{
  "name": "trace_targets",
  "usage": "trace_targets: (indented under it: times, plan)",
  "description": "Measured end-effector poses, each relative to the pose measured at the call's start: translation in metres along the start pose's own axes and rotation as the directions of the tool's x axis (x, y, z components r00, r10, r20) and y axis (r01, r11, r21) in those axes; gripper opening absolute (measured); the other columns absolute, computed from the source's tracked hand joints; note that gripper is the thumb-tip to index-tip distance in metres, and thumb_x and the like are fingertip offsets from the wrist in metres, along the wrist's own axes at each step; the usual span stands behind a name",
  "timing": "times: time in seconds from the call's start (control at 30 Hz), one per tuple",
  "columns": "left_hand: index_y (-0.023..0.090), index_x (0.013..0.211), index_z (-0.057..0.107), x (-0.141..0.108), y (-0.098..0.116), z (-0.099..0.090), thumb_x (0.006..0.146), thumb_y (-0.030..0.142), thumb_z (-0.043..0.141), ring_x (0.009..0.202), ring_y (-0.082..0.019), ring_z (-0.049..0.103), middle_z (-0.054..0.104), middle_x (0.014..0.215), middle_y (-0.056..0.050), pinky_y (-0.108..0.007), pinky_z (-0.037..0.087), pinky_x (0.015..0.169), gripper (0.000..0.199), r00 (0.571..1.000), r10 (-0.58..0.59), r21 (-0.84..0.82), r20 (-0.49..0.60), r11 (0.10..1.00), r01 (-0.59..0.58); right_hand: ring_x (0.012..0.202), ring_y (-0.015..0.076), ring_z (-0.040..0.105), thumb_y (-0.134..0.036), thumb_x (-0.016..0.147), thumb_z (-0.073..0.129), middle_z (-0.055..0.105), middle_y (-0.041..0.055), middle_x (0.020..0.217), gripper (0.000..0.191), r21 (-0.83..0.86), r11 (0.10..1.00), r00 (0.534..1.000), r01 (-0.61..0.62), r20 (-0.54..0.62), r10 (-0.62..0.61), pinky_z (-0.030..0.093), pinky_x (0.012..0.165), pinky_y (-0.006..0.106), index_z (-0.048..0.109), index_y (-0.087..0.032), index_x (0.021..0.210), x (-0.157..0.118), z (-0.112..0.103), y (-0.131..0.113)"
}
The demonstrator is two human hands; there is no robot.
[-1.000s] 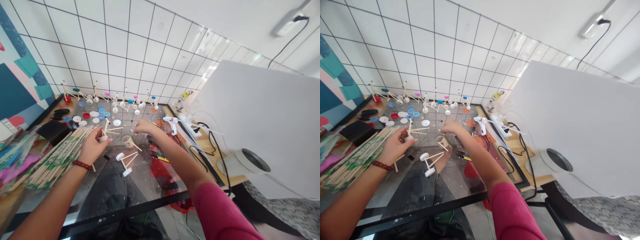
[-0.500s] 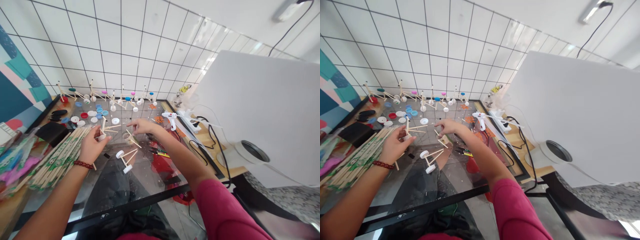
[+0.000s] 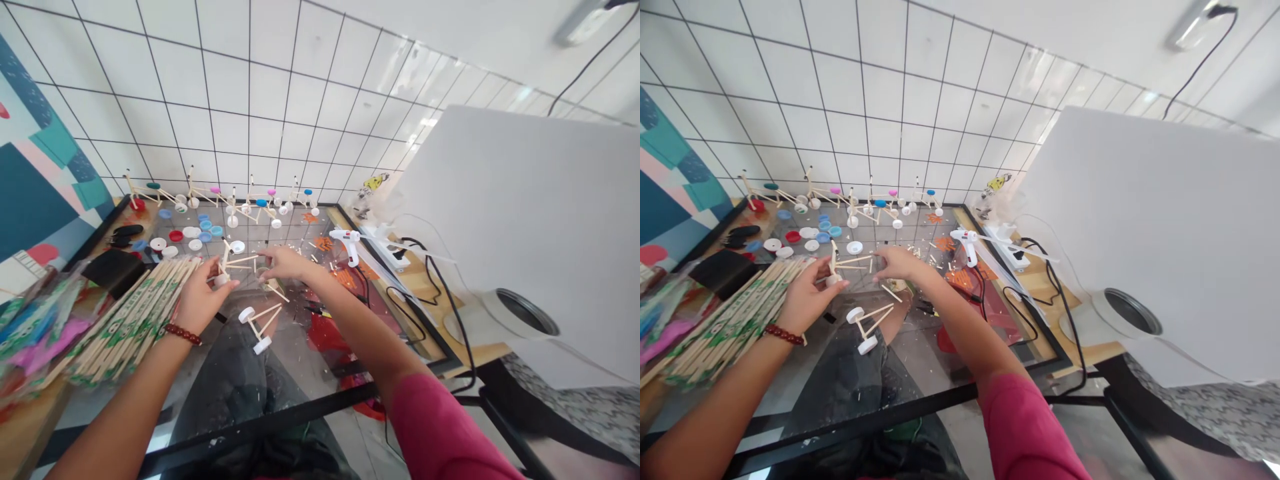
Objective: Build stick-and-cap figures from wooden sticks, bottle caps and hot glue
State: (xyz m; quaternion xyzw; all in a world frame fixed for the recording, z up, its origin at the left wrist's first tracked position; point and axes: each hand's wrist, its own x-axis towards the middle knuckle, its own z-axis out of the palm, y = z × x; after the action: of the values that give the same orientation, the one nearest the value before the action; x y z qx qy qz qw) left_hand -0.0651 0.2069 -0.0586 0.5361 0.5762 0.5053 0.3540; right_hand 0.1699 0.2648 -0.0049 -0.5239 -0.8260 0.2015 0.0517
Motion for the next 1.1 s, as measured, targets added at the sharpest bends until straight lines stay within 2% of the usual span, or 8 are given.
trace_targets:
  times: [0.13, 0.27, 0.6, 0.67, 0.8, 0.87, 1.0, 1.1]
  plan:
    - [0.022, 0.121, 0.072, 0.002, 0.001, 0.003, 0.066, 0.022, 0.093, 0.116, -0.028, 0.075, 0.078, 0.12, -0.009, -0.044, 0.064, 0.102, 0.06, 0.999, -0.036, -0.086, -0.006, 0.996, 0.035, 0.118, 0.0259, 0.074, -0.029, 0.098, 0.076, 0.082, 0.0071, 0.121, 0.047, -0.035, 0.991, 0.968, -0.127, -0.221, 0.117, 0.051, 0.096, 0.03, 0.072, -0.025, 0.144, -0.05, 0.014, 0.004]
    - [0.021, 0.122, 0.071, 0.011, 0.001, 0.006, 0.064, 0.02, 0.093, 0.124, -0.031, 0.073, 0.077, 0.126, -0.011, -0.047, 0.061, 0.109, 0.063, 0.998, -0.051, -0.092, 0.022, 0.994, 0.052, 0.113, 0.0252, 0.075, -0.026, 0.105, 0.062, 0.082, 0.0088, 0.114, 0.029, -0.067, 0.971, 0.929, -0.23, -0.311, 0.198, 0.05, 0.092, 0.03, 0.081, -0.025, 0.127, -0.086, 0.028, 0.007]
    - [0.021, 0.119, 0.069, 0.017, 0.008, 0.005, 0.062, 0.022, 0.092, 0.122, -0.031, 0.073, 0.077, 0.122, -0.01, -0.05, 0.059, 0.111, 0.062, 0.996, -0.086, -0.065, 0.018, 0.994, 0.087, 0.103, 0.0257, 0.072, -0.026, 0.106, 0.054, 0.082, 0.0115, 0.106, 0.03, -0.146, 0.976, 0.927, -0.164, -0.361, 0.102, 0.043, 0.093, 0.036, 0.084, -0.022, 0.113, -0.094, 0.017, 0.016]
    - [0.021, 0.119, 0.069, 0.017, 0.009, 0.006, 0.062, 0.024, 0.091, 0.12, -0.03, 0.073, 0.076, 0.119, -0.009, -0.05, 0.059, 0.112, 0.061, 0.993, -0.115, -0.085, 0.006, 0.99, 0.115, 0.1, 0.0244, 0.072, -0.025, 0.106, 0.054, 0.082, 0.0112, 0.106, 0.031, -0.027, 0.981, 0.86, -0.193, -0.486, 0.156, 0.045, 0.092, 0.035, 0.084, -0.021, 0.115, -0.105, 0.005, 0.029]
    - [0.021, 0.116, 0.067, 0.016, 0.011, 0.004, 0.059, 0.025, 0.091, 0.116, -0.028, 0.073, 0.075, 0.116, -0.007, -0.051, 0.058, 0.114, 0.062, 0.984, -0.178, -0.136, 0.021, 0.974, 0.179, 0.078, 0.0201, 0.068, -0.03, 0.103, 0.057, 0.081, 0.0079, 0.095, 0.029, 0.29, 0.932, 0.625, -0.216, -0.692, 0.36, 0.051, 0.076, 0.031, 0.083, -0.02, 0.11, -0.141, -0.015, 0.061]
    - [0.022, 0.114, 0.067, 0.015, 0.013, 0.002, 0.059, 0.025, 0.09, 0.115, -0.027, 0.073, 0.075, 0.115, -0.006, -0.05, 0.058, 0.113, 0.06, 0.981, -0.191, -0.15, 0.02, 0.97, 0.191, 0.071, 0.0183, 0.065, -0.029, 0.099, 0.063, 0.079, 0.0053, 0.089, 0.022, 0.311, 0.934, 0.649, -0.175, -0.677, 0.347, 0.05, 0.072, 0.03, 0.083, -0.021, 0.102, -0.161, -0.018, 0.07]
    - [0.021, 0.112, 0.067, 0.015, 0.019, -0.003, 0.056, 0.027, 0.093, 0.109, -0.025, 0.073, 0.076, 0.115, -0.006, -0.047, 0.06, 0.109, 0.062, 0.981, -0.193, -0.173, 0.007, 0.966, 0.191, 0.077, 0.019, 0.07, -0.021, 0.094, 0.07, 0.077, 0.0032, 0.083, 0.014, 0.191, 0.965, 0.796, -0.179, -0.548, 0.256, 0.051, 0.075, 0.03, 0.084, -0.024, 0.094, -0.187, -0.008, 0.073]
    - [0.02, 0.111, 0.067, 0.016, 0.022, -0.005, 0.054, 0.028, 0.098, 0.107, -0.024, 0.072, 0.075, 0.114, -0.006, -0.046, 0.059, 0.11, 0.065, 0.982, -0.191, -0.173, 0.001, 0.967, 0.188, 0.097, 0.0255, 0.075, -0.025, 0.094, 0.075, 0.08, 0.0083, 0.102, 0.015, 0.087, 0.955, 0.815, -0.284, -0.503, 0.289, 0.056, 0.086, 0.035, 0.084, -0.024, 0.106, -0.185, 0.007, 0.072]
